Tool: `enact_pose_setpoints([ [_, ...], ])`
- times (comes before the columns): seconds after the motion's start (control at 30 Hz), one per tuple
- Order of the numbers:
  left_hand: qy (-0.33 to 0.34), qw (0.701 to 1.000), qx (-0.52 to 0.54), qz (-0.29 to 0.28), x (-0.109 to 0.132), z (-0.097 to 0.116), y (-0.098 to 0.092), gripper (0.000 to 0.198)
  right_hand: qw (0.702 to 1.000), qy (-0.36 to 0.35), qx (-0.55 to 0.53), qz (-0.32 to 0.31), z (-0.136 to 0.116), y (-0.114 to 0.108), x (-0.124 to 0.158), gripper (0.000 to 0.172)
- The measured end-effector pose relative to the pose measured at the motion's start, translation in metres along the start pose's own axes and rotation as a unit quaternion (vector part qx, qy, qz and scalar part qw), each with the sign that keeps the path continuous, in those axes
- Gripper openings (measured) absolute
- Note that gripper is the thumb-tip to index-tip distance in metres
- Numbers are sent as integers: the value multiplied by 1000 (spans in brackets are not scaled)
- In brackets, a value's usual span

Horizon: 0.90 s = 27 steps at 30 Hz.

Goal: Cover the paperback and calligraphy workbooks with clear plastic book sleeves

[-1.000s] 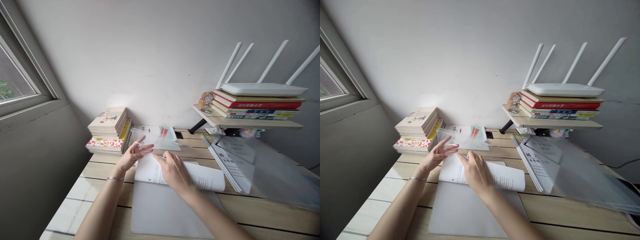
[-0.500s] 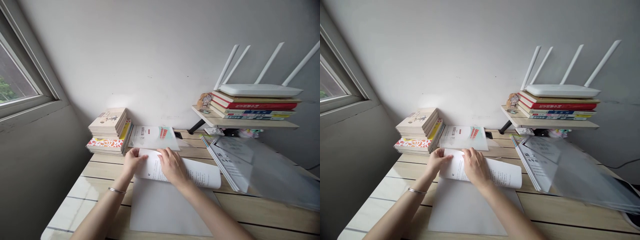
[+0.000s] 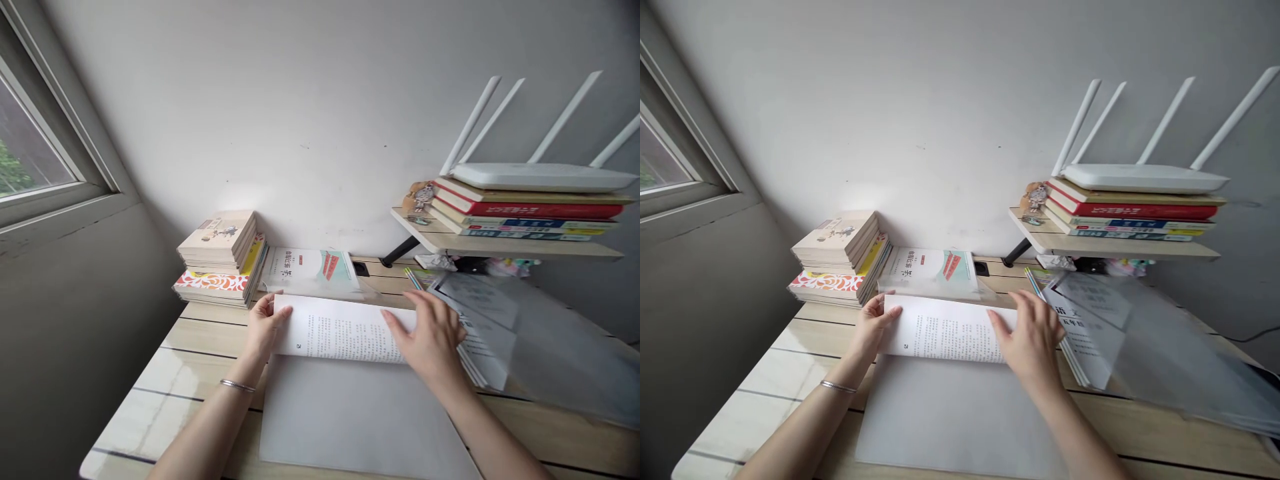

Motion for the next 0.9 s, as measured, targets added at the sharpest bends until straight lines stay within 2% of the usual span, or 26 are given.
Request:
enact_pose_setpoints([
  [0.07, -5, 1000, 6, -1, 0, 0, 1, 56, 995, 91, -48, -11, 27, 5, 1, 53],
  [0.13, -6, 1000, -3, 1, 0, 0, 0, 58, 974, 170, -136, -56, 48, 13, 3, 57],
  [0.23, -6, 1000, -17, 6, 0, -1, -1, 59, 919, 246, -251, -177, 65, 27, 10, 47],
  [0.3, -11, 1000, -12, 5, 0, -2, 0, 62, 901, 264, -251, -237, 68, 30, 14, 39],
  [0.37, -21, 1000, -1, -3, -1, -3, 1, 68, 922, 218, -213, -238, 64, 26, 14, 32],
  [0.43, -32, 999, 7, -8, -1, -3, 3, 74, 964, 112, -146, -191, 48, 16, 10, 25],
  [0.5, -37, 999, 11, -10, 0, -4, 3, 77, 988, -8, -61, -140, 19, 5, 9, 19],
  [0.57, -37, 999, 7, -11, 0, -4, 3, 77, 986, -113, 0, -125, -17, -2, 11, 18],
  [0.63, -33, 999, 2, -14, 0, -4, 4, 78, 969, -192, -20, -152, -54, -1, 13, 25],
  [0.7, -25, 999, 2, -22, 2, -2, 5, 80, 954, -221, -59, -197, -83, 6, 12, 31],
  [0.77, -21, 999, 8, -36, 5, 0, 7, 84, 946, -213, -78, -231, -102, 19, 9, 34],
  [0.9, -27, 998, 23, -52, 10, 5, 9, 81, 947, -185, -78, -251, -122, 40, 4, 27],
])
Point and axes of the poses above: each hand's wrist, its own x-axis away from the middle knuckle, its own y-axis out of the palm, z = x × y, the point moved 5 cm from there along -x, towards the middle knuckle, and after that the axes turned 1 degree about -x, right-handed, at the moved point
